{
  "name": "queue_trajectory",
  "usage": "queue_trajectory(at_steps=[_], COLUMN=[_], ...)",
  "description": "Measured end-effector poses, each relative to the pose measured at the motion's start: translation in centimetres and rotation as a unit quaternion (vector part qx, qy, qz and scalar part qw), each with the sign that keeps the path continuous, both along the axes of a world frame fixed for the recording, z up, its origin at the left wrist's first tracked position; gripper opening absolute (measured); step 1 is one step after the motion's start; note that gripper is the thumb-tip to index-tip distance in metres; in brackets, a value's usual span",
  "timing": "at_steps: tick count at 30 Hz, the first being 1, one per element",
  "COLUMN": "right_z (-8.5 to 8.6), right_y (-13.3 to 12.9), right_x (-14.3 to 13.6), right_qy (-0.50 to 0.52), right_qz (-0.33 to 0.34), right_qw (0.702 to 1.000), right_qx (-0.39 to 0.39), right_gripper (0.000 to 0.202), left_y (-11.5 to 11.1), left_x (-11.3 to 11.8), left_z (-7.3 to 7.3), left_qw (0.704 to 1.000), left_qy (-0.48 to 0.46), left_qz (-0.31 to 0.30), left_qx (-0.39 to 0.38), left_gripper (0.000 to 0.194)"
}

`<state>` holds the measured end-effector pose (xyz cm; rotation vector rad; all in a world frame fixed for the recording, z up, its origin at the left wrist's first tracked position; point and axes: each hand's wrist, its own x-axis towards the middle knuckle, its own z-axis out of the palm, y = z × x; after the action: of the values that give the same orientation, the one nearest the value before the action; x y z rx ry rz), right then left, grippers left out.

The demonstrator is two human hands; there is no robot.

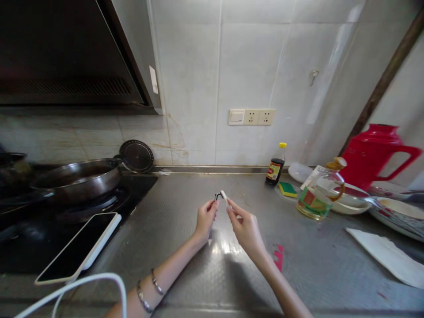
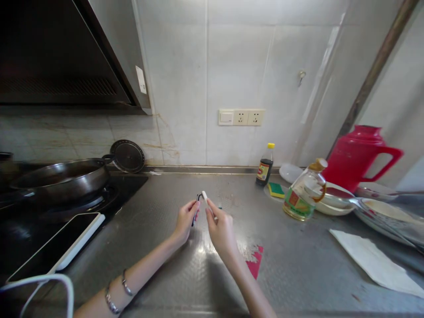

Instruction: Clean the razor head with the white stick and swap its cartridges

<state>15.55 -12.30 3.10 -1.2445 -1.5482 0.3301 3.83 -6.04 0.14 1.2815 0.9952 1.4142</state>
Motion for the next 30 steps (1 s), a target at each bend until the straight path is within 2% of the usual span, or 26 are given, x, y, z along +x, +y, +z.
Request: queue_trajectory(at_steps=[4,10,18,23,26,30], right_z=[-0.4,0.2,-0.1,0.8,0.9,0.8], right_y=[-0.3,-0.4,-2.9,-2.2,-1.8,-1.9], right_x=[-0.1,0.7,-0.3,1.2,2.3,3.2], right_qy=[-0.008,-0.020,-0.013,-0.012,-0.041,-0.079], right_qz=[-0.003,-0.016,0.017,-0.008,0.003,-0.023], right_qw=[1.000,1.000,1.000,1.000,0.998,0.994], right_qx=[-0.007,-0.010,-0.019,0.027,0.045,0.068], right_gripper=[0.044,0.043,0.044,0.043,0.040,0.038], left_y=[-0.1,-0.4,0.0,-0.2,-0.6,-0.8], left_x=[0.0,0.1,-0.3,-0.7,-0.9,-1.1], left_z=[-0.2,0.1,0.6,0.8,0.9,1.2], left_qw=[1.000,1.000,0.999,0.994,0.990,0.992], left_qy=[0.009,-0.003,-0.041,-0.079,-0.085,-0.069], left_qz=[0.000,-0.021,-0.007,-0.073,-0.111,-0.092], left_qx=[0.012,0.005,-0.001,-0.038,-0.012,0.049], left_gripper=[0.035,0.036,0.035,0.036,0.035,0.038])
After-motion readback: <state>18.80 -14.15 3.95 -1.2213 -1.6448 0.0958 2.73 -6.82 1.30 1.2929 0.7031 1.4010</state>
